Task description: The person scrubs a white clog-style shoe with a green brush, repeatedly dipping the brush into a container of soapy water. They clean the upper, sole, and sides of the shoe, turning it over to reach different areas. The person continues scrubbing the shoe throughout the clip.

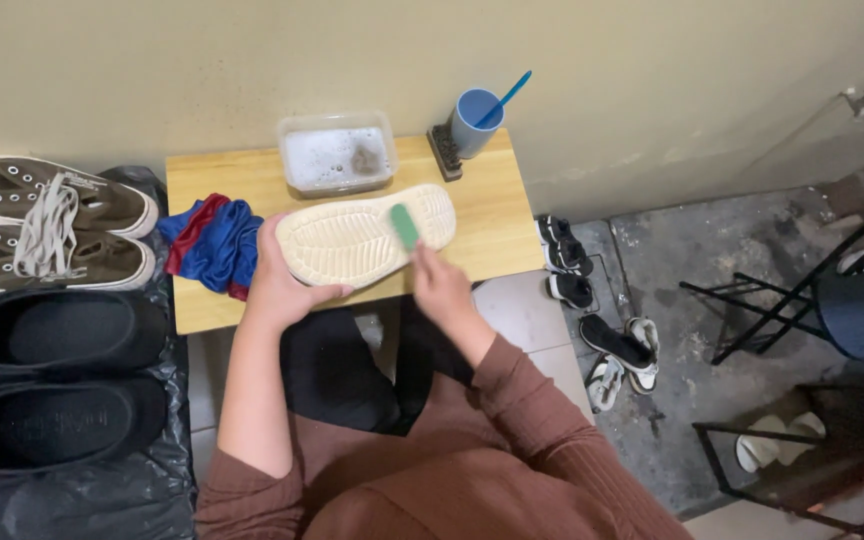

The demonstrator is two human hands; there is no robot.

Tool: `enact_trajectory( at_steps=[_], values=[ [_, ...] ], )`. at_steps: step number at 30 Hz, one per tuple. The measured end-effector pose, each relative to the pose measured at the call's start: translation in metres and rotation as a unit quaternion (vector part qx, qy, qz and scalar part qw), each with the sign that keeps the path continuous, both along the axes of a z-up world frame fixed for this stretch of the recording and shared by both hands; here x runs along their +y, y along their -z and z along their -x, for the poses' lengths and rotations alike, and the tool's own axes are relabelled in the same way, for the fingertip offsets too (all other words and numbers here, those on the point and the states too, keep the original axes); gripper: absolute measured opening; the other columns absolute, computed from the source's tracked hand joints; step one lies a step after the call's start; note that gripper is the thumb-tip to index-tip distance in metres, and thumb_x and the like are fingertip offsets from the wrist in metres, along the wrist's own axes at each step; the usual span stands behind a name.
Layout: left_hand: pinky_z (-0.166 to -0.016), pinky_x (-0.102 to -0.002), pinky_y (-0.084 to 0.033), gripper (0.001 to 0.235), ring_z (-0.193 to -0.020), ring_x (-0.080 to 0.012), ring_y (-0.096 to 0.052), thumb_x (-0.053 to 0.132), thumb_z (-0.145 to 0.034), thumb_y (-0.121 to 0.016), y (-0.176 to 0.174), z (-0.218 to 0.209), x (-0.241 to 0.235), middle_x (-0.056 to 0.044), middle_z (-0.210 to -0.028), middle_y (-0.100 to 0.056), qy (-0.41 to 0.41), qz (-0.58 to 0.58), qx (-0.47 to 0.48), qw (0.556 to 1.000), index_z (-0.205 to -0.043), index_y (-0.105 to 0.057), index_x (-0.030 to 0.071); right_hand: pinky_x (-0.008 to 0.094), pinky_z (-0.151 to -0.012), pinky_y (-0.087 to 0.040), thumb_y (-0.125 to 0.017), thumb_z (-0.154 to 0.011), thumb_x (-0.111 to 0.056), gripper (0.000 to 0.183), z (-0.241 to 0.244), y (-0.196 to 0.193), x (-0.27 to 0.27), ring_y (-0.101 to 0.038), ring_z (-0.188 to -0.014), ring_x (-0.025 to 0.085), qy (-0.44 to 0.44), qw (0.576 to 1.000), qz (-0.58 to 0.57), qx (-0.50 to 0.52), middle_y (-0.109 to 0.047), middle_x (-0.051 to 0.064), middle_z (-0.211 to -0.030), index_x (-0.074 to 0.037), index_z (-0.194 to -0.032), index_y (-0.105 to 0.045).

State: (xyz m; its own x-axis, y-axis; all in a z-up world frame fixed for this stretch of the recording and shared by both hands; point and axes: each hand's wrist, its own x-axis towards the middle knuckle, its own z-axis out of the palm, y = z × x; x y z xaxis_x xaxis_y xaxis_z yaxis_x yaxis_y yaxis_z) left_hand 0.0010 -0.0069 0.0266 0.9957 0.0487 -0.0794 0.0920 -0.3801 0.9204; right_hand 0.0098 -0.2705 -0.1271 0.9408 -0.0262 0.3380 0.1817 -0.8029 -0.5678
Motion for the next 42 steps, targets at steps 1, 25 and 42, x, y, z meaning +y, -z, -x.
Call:
enact_trajectory(
  at_steps=[1, 25, 42],
  values=[
    [-0.125, -0.052, -0.030, 0.129, -0.145, -0.0401, -0.040, 0.014, -0.043, -0.102, 0.001, 0.000, 0.000, -0.018, -0.151, -0.039, 0.001, 0.002, -0.002, 1.000, -0.149, -0.028, 0.012, 0.051, -0.084, -0.058, -0.056, -0.103, -0.036, 0.033, -0.016, 0.001, -0.013, -0.074, -0.096, 0.036, 0.001, 1.000, 0.002, -0.002, -0.076, 0.018, -0.101, -0.023, -0.130, -0.069],
    [-0.123, -0.053, -0.032, 0.131, -0.145, -0.0416, -0.040, 0.016, -0.042, -0.102, -0.003, -0.005, -0.001, -0.017, -0.155, -0.036, -0.017, -0.004, 0.046, 0.999, -0.151, -0.027, 0.017, 0.057, -0.084, -0.057, -0.055, -0.101, -0.030, 0.037, -0.015, -0.005, 0.001, -0.072, -0.094, 0.045, -0.026, 0.999, -0.015, 0.022, -0.075, 0.025, -0.098, -0.015, -0.132, -0.067],
    [-0.125, -0.050, -0.031, 0.133, -0.146, -0.0391, -0.039, 0.018, -0.044, -0.102, -0.015, -0.003, -0.007, -0.017, -0.156, -0.037, -0.016, -0.017, 0.053, 0.998, -0.152, -0.025, 0.019, 0.056, -0.093, -0.055, -0.046, -0.108, -0.042, 0.033, -0.043, 0.001, -0.025, -0.071, -0.099, 0.043, 0.107, 0.989, -0.065, 0.080, -0.074, 0.027, -0.098, -0.024, -0.127, -0.065]
  ],
)
